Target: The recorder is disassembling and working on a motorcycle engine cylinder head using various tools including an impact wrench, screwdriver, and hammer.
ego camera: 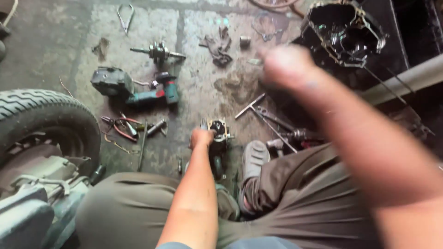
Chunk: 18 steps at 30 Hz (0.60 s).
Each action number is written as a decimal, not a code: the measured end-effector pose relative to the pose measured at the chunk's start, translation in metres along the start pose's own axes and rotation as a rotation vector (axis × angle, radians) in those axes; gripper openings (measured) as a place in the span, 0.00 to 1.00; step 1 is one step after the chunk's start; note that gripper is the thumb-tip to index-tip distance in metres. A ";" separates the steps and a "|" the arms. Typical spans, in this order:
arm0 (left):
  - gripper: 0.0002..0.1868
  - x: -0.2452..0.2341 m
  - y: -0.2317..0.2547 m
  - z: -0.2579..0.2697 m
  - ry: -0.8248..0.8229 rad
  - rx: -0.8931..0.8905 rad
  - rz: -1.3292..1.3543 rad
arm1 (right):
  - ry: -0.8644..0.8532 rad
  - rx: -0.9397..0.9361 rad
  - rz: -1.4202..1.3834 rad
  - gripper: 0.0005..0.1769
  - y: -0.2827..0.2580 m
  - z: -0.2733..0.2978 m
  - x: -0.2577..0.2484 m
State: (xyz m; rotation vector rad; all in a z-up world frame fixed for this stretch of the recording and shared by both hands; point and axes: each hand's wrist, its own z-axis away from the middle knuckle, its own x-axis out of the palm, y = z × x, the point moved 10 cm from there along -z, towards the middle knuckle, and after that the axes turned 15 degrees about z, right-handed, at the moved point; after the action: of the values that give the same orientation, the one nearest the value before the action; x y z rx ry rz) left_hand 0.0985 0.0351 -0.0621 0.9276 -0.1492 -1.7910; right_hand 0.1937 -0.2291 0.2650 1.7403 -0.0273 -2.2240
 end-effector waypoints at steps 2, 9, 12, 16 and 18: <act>0.35 -0.008 0.006 0.011 0.037 0.040 0.050 | 0.064 -0.109 0.466 0.13 -0.003 0.023 -0.025; 0.39 -0.002 -0.009 -0.011 0.017 0.177 0.073 | -0.483 -0.287 0.509 0.15 0.073 0.042 0.150; 0.40 -0.007 -0.006 -0.009 0.015 0.228 0.100 | -0.588 -0.206 0.261 0.28 0.046 0.051 0.205; 0.45 -0.014 0.018 0.015 0.056 0.326 -0.044 | -0.591 -0.327 -0.094 0.27 -0.010 0.055 0.312; 0.45 -0.022 0.024 0.027 0.098 0.373 -0.117 | -0.485 -0.327 -0.289 0.24 -0.043 0.045 0.321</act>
State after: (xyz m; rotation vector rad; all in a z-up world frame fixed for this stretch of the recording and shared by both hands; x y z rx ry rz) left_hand 0.1020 0.0348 -0.0198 1.3097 -0.3822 -1.8547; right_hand 0.0733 -0.2786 -0.0355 1.0636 0.4766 -2.6241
